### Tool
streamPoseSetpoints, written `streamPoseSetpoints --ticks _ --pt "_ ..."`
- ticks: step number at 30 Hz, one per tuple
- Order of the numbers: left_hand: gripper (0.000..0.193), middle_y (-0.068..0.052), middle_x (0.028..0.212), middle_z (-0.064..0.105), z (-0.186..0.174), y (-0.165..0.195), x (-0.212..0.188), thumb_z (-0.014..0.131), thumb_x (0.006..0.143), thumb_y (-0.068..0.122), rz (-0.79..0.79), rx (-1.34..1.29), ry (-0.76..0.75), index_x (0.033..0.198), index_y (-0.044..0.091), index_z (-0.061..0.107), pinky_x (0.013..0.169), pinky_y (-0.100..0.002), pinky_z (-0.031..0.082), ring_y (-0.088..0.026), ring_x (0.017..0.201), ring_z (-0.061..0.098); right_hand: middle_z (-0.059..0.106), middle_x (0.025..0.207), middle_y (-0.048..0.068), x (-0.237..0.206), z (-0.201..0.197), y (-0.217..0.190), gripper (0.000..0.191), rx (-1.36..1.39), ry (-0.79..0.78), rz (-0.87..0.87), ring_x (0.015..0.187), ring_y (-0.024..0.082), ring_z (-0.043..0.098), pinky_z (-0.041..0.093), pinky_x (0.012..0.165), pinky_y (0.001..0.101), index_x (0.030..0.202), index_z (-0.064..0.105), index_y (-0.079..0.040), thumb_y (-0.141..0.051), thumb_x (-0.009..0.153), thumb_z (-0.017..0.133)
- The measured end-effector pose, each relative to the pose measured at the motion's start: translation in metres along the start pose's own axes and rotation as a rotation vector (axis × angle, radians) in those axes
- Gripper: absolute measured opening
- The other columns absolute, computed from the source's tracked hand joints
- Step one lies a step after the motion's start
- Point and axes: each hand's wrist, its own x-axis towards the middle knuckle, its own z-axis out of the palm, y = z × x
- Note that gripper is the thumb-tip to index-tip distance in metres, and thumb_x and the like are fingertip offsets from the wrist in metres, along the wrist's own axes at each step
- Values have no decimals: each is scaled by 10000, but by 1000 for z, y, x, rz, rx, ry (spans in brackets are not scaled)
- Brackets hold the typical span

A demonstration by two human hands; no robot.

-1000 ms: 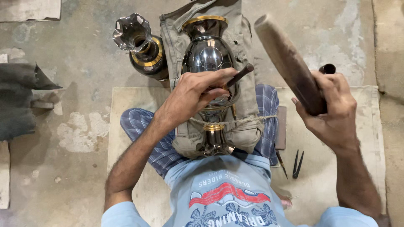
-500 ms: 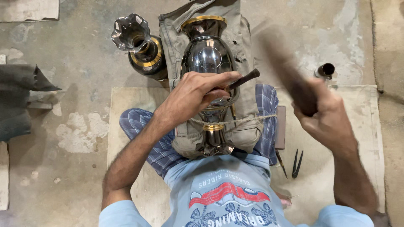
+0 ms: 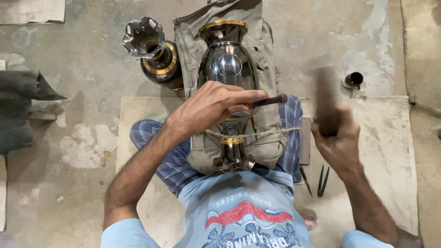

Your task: The person sits on the floor and uses a hammer and chisel to engrave a floral pattern onto a polished metal vessel. The vessel is secured on a cloth pad between the legs. The person repeatedly strikes the chisel to create the design.

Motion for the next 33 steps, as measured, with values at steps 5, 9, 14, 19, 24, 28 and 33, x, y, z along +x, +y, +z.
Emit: streamPoseSetpoints --ticks 5,9,14,19,24,28,33 --pt "517 -81 1135 774 0 -4 1 755 878 135 39 18 -29 1377 208 641 699 -372 601 -239 838 766 639 954 87 -14 10 3 338 278 112 176 789 100 620 523 688 266 1211 524 -7 -65 986 770" --pt "594 -50 1027 793 -5 -8 0 714 881 -4 -12 46 -136 1416 240 638 646 -385 588 -226 758 757 639 1036 123 -15 15 -1 318 151 92 -4 893 122 637 547 746 299 1223 541 -13 -5 978 743" --pt "666 -56 970 783 -5 -6 1 712 800 -1 84 135 -138 1421 222 617 598 -408 565 -253 736 731 639 1050 64 -20 24 -3 350 442 141 96 902 115 659 587 683 276 1224 529 -60 69 945 695" --pt "634 -41 947 782 -8 -4 5 723 828 40 97 171 -164 1419 241 610 589 -412 556 -250 730 732 668 1045 96 -33 32 12 319 400 217 127 946 109 691 605 800 270 1282 547 -20 59 1030 727" --pt "647 -23 956 790 -10 -4 4 712 850 33 70 179 -222 1441 268 595 621 -404 573 -238 734 741 610 940 98 -39 28 20 418 76 113 114 775 113 585 516 682 281 1259 535 -33 85 886 682" --pt "621 -61 1043 780 -9 -4 5 719 843 66 129 187 -222 1429 230 593 632 -404 589 -256 782 749 586 1078 84 -37 31 13 295 629 167 78 964 120 624 577 787 282 1243 503 -59 53 1048 695" --pt "547 -68 1074 778 -13 -3 5 729 876 105 207 161 -224 1400 215 617 676 -407 595 -265 847 752 608 1026 151 -35 30 6 328 231 178 32 882 226 633 543 728 330 1211 546 -49 105 959 691"
